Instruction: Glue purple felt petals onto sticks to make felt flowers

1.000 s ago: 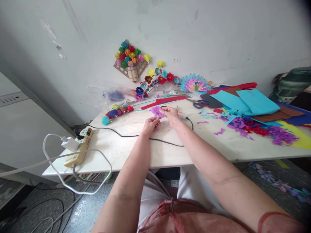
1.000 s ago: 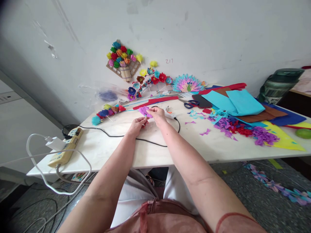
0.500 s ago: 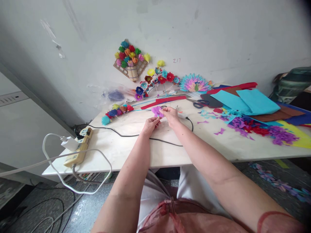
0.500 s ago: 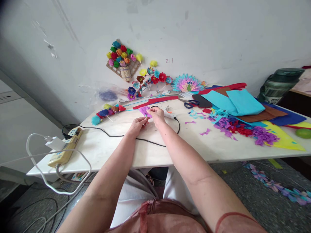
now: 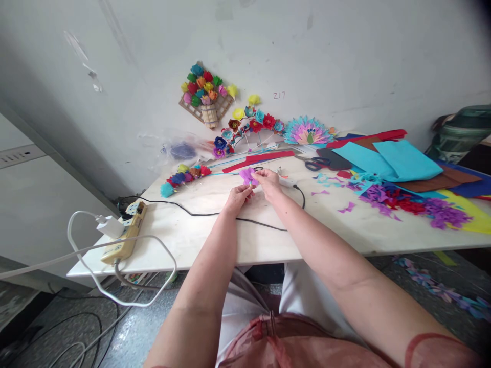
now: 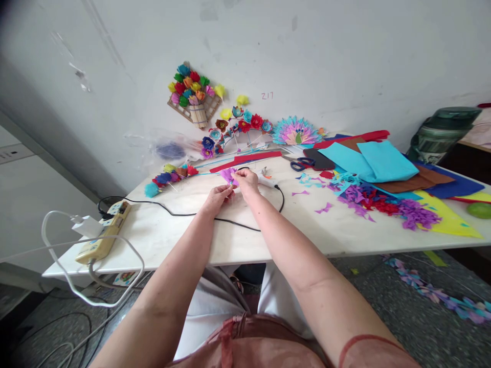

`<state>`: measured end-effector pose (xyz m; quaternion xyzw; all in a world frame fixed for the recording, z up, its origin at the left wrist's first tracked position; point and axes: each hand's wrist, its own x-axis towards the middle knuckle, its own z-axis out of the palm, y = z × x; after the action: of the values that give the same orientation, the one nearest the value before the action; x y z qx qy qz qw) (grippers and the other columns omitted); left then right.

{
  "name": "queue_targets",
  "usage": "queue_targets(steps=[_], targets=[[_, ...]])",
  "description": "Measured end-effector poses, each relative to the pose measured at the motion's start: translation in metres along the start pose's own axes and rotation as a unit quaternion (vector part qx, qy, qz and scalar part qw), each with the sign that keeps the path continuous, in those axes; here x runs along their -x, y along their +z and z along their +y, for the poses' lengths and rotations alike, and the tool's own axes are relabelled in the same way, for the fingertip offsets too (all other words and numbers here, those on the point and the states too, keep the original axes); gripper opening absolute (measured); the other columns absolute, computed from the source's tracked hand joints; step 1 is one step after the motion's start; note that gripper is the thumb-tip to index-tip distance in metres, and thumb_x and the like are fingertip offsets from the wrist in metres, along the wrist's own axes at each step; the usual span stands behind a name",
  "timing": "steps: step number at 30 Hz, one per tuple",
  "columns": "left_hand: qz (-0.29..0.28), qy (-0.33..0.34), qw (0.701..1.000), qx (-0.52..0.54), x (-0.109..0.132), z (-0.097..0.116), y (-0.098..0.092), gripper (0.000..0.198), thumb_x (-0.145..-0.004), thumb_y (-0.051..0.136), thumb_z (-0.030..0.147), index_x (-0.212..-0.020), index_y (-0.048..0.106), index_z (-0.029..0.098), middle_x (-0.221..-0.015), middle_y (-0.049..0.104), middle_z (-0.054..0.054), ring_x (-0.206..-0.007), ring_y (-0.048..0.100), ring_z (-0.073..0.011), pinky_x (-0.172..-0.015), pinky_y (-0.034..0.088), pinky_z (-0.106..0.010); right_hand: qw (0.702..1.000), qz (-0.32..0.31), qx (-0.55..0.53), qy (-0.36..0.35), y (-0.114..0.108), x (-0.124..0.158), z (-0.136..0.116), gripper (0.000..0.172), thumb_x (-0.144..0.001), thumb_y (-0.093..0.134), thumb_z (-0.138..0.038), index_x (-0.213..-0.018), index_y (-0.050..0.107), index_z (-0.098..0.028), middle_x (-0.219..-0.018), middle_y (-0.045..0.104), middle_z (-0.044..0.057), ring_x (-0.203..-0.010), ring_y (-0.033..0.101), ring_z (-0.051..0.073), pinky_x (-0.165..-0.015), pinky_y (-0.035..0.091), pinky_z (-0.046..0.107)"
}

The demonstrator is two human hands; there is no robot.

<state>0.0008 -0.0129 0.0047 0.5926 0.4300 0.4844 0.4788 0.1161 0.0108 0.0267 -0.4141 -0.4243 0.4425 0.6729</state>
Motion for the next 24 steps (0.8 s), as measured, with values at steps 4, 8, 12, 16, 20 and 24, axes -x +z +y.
queue_targets(steps=[4, 8, 12, 16, 20, 24], targets=[[-0.004, 0.003, 1.0, 0.002, -0.001, -0.002, -0.001, 0.042, -0.064, 0.064, 0.049, -0.083, 0.067, 0.011, -0.063, 0.055, -0.002, -0.051, 0.041, -0.0059, -0.046, 0.03, -0.019, 1.0, -0.001, 0.017, -0.002, 0.001, 0.0, 0.001, 0.019, -0.052, 0.067, -0.029, -0.061, 0.055, -0.017, -0.054, 0.052, -0.005, -0.053, 0.049, 0.009, -0.056, 0.04, 0.024], [0.0, 0.0, 1.0, 0.0, 0.0, -0.001, 0.0, 0.041, -0.064, 0.064, 0.049, -0.081, 0.067, 0.012, -0.062, 0.055, -0.002, -0.05, 0.04, -0.0059, -0.046, 0.03, -0.019, 1.0, 0.0, 0.018, -0.004, 0.001, -0.001, 0.002, 0.018, -0.052, 0.065, -0.028, -0.061, 0.054, -0.017, -0.056, 0.052, -0.004, -0.055, 0.049, 0.01, -0.057, 0.04, 0.024], [-0.002, 0.002, 1.0, 0.0, 0.001, 0.001, 0.0, 0.04, -0.065, 0.064, 0.049, -0.08, 0.067, 0.012, -0.062, 0.055, -0.002, -0.051, 0.041, -0.006, -0.046, 0.03, -0.019, 1.0, 0.004, 0.019, -0.013, 0.001, -0.003, 0.005, 0.019, -0.052, 0.066, -0.028, -0.063, 0.054, -0.018, -0.059, 0.052, -0.004, -0.056, 0.048, 0.01, -0.058, 0.041, 0.025], [-0.001, 0.001, 1.0, 0.002, 0.001, 0.001, 0.0, 0.04, -0.065, 0.064, 0.049, -0.08, 0.068, 0.012, -0.062, 0.055, -0.001, -0.05, 0.04, -0.0058, -0.046, 0.03, -0.019, 0.999, 0.016, 0.029, -0.024, 0.001, -0.005, 0.007, 0.026, -0.048, 0.068, -0.029, -0.067, 0.053, -0.018, -0.066, 0.053, -0.004, -0.061, 0.05, 0.011, -0.062, 0.042, 0.025], [0.005, 0.001, 1.0, 0.005, 0.0, -0.001, 0.0, 0.041, -0.064, 0.064, 0.049, -0.081, 0.067, 0.012, -0.062, 0.054, -0.001, -0.05, 0.04, -0.0058, -0.046, 0.029, -0.02, 0.998, 0.022, 0.048, -0.037, -0.001, -0.007, 0.008, 0.03, -0.05, 0.068, -0.034, -0.071, 0.053, -0.018, -0.072, 0.055, -0.003, -0.064, 0.051, 0.012, -0.065, 0.043, 0.026], [0.009, -0.001, 1.0, 0.009, -0.001, -0.002, -0.001, 0.041, -0.064, 0.065, 0.049, -0.082, 0.068, 0.012, -0.061, 0.054, -0.001, -0.051, 0.04, -0.0056, -0.046, 0.029, -0.019, 0.988, 0.032, 0.112, -0.098, -0.006, -0.011, 0.009, 0.026, -0.06, 0.062, -0.042, -0.071, 0.057, -0.018, -0.072, 0.059, 0.0, -0.069, 0.054, 0.015, -0.07, 0.043, 0.029]])
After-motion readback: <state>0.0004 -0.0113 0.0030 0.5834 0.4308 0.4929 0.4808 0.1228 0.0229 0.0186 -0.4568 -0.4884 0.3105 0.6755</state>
